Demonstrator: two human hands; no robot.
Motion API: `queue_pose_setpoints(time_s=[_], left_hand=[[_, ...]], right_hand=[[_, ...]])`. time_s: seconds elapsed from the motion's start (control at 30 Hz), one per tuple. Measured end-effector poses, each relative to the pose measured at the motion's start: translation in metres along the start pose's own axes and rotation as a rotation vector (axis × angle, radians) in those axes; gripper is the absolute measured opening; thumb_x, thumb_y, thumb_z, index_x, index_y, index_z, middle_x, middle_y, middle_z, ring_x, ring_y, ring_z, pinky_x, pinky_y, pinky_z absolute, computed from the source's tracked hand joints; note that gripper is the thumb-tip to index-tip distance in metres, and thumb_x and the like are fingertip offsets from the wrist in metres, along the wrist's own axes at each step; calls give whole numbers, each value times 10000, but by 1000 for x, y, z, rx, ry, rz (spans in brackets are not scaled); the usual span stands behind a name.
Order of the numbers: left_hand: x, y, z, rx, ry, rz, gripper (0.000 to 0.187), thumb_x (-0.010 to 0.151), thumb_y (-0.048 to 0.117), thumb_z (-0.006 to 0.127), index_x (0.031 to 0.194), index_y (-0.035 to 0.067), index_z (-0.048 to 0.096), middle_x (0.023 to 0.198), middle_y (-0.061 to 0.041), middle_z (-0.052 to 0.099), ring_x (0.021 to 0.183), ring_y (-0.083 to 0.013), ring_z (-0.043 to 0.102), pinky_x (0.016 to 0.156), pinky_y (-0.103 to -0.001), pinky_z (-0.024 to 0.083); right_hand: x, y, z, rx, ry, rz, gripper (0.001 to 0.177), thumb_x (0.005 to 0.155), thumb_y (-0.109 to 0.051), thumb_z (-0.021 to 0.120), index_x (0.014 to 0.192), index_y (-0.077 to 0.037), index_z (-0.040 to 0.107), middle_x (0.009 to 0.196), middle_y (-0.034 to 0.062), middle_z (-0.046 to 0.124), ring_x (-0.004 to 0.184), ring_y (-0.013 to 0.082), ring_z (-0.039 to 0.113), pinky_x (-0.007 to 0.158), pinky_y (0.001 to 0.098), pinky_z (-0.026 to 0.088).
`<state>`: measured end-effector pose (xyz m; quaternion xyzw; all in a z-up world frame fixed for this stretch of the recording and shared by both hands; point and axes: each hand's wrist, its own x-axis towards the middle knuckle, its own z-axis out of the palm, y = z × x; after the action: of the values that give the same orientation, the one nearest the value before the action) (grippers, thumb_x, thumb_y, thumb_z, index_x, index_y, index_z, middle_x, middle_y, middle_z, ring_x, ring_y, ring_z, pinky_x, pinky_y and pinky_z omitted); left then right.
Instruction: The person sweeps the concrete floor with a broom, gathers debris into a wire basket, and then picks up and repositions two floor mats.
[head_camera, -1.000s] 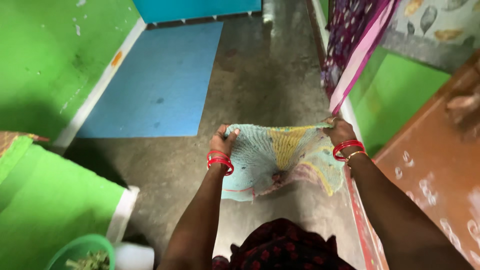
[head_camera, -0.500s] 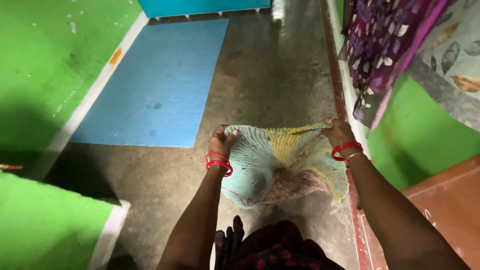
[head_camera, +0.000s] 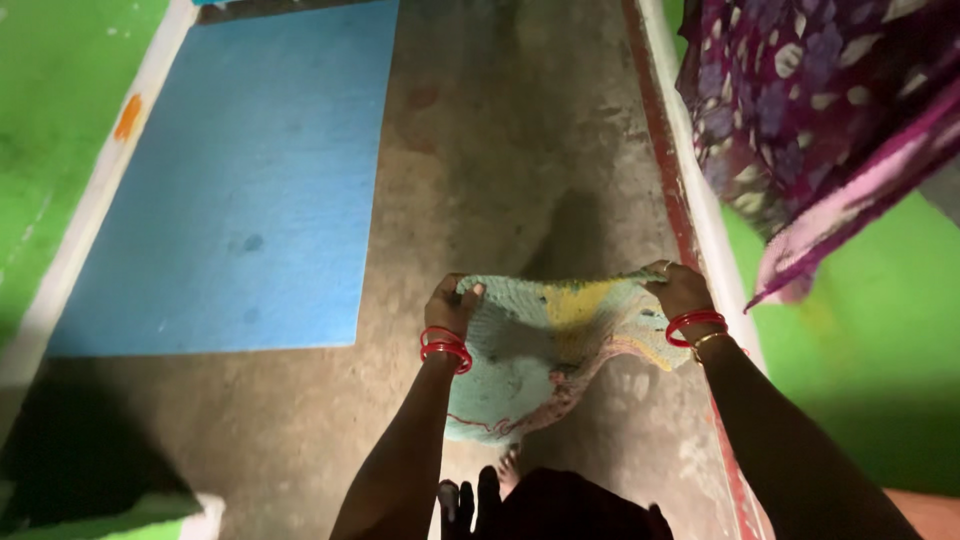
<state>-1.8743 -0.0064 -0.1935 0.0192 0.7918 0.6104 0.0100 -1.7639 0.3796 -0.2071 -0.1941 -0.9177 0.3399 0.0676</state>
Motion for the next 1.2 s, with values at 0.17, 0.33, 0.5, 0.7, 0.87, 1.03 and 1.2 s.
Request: queue_pose_setpoints(time_s=[0.17,0.33,0.5,0.7,0.87,1.03,1.2], left_hand=[[137,-19,56,-203,4,204,229,851,148,802,1027,43,701,789,39,653,721,-59,552,674,-243,485],[229,0,93,-41,47,257,231,867,150,840,1004,34,696,823,-8,612,721,-102,529,687,-268,493],[239,20,114,-152,-25,345,190,878,116,837,1029,56,740,909,-30,637,795,-140,543,715,-293,479],[180,-91,134,307,-195,549,208,873,57,765,1053,161,765,978,-84,729,885,-271,689,780,-378,544],[78,-254,157,771,-490,227,226,856,175,745,1062,267,765,1059,-32,748,982,-287,691,853,-443,525],[23,-377,193,835,-462,82,376,868,250,748,1237,284,688,1208,-17,696,1140,-276,626,963,-485,460],[18,-446,233,894,-476,80,494,864,293,757,1340,281,627,1397,-58,577,1315,-276,515,1073,-547,370]], right_hand=[[125,1,17,49,176,-31,276,901,-183,756,1162,-92,744,1067,144,762,968,293,729,874,400,560],[225,-14,14,205,281,91,302,903,-164,764,1187,-74,713,1039,145,735,841,293,734,676,370,611],[230,-9,-4,308,469,-349,239,996,-156,707,1225,-93,740,1135,123,740,855,276,751,763,362,612],[143,123,77,-67,290,230,284,995,-216,711,1129,29,654,1010,245,681,874,407,661,726,500,555],[36,294,200,-122,-68,-7,286,846,-218,740,1080,-55,719,1144,183,696,1063,368,655,909,466,531],[8,363,280,-78,-212,-25,364,887,-244,708,1222,-100,701,1271,176,638,1203,353,603,1029,438,481],[47,398,354,-164,-294,-32,363,885,-217,696,1236,-125,715,1370,184,596,1297,375,549,1097,478,441]])
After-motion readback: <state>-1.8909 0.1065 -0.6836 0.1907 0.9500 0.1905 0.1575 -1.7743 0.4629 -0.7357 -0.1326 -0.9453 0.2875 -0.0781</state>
